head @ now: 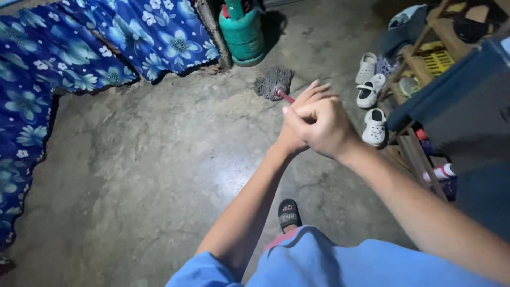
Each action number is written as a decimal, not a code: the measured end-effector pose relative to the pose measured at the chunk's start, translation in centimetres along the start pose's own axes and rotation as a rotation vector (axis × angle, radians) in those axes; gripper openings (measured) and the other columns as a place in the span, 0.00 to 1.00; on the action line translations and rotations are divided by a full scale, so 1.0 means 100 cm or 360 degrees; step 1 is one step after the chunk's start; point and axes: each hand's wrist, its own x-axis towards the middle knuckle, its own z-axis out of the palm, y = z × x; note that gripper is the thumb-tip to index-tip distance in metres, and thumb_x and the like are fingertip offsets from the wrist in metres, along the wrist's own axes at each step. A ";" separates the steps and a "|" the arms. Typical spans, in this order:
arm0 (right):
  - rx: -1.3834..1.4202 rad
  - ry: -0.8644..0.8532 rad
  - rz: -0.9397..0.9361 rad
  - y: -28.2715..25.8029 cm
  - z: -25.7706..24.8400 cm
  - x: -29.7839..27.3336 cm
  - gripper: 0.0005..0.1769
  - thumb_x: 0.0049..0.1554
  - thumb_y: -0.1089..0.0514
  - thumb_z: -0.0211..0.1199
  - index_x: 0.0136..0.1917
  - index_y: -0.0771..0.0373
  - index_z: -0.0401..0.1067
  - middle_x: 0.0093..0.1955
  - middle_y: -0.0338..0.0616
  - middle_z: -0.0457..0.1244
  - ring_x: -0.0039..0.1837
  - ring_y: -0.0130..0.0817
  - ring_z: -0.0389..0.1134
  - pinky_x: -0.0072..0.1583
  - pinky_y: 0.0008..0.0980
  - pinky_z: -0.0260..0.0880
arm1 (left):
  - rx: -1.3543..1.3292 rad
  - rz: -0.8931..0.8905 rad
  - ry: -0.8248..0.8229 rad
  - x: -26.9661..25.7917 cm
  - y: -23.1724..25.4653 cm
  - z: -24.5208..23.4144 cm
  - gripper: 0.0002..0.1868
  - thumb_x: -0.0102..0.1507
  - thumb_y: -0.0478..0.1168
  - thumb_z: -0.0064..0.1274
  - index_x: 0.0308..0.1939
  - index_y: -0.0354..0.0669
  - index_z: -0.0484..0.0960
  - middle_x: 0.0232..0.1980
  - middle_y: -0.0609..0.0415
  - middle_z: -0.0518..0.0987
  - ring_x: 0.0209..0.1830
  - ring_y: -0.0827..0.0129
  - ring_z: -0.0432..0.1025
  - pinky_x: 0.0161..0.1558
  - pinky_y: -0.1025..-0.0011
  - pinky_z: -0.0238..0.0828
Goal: Mopping the concrete floor of a room using a string mop.
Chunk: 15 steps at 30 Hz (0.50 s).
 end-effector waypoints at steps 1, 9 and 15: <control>-0.0003 0.0011 0.0002 -0.018 -0.015 -0.002 0.23 0.60 0.57 0.64 0.26 0.69 0.68 0.22 0.45 0.60 0.26 0.23 0.59 0.32 0.33 0.58 | -0.0004 0.0007 -0.0008 0.001 0.012 0.009 0.26 0.60 0.44 0.58 0.62 0.42 0.78 0.71 0.45 0.73 0.77 0.47 0.63 0.78 0.54 0.59; 0.0107 0.0052 -0.0528 0.010 -0.028 -0.068 0.24 0.61 0.62 0.63 0.26 0.68 0.60 0.28 0.49 0.58 0.33 0.37 0.64 0.42 0.36 0.63 | -0.0293 -0.0376 -0.0218 -0.047 0.020 0.054 0.10 0.60 0.41 0.52 0.41 0.39 0.78 0.41 0.48 0.80 0.44 0.59 0.78 0.48 0.69 0.74; 0.0037 -0.0172 -0.0454 0.025 -0.018 -0.110 0.16 0.57 0.63 0.63 0.28 0.64 0.68 0.30 0.50 0.62 0.36 0.41 0.67 0.42 0.36 0.65 | -0.0079 -0.0186 -0.0398 -0.114 -0.032 0.093 0.16 0.57 0.43 0.53 0.46 0.38 0.79 0.51 0.44 0.82 0.57 0.52 0.75 0.62 0.61 0.71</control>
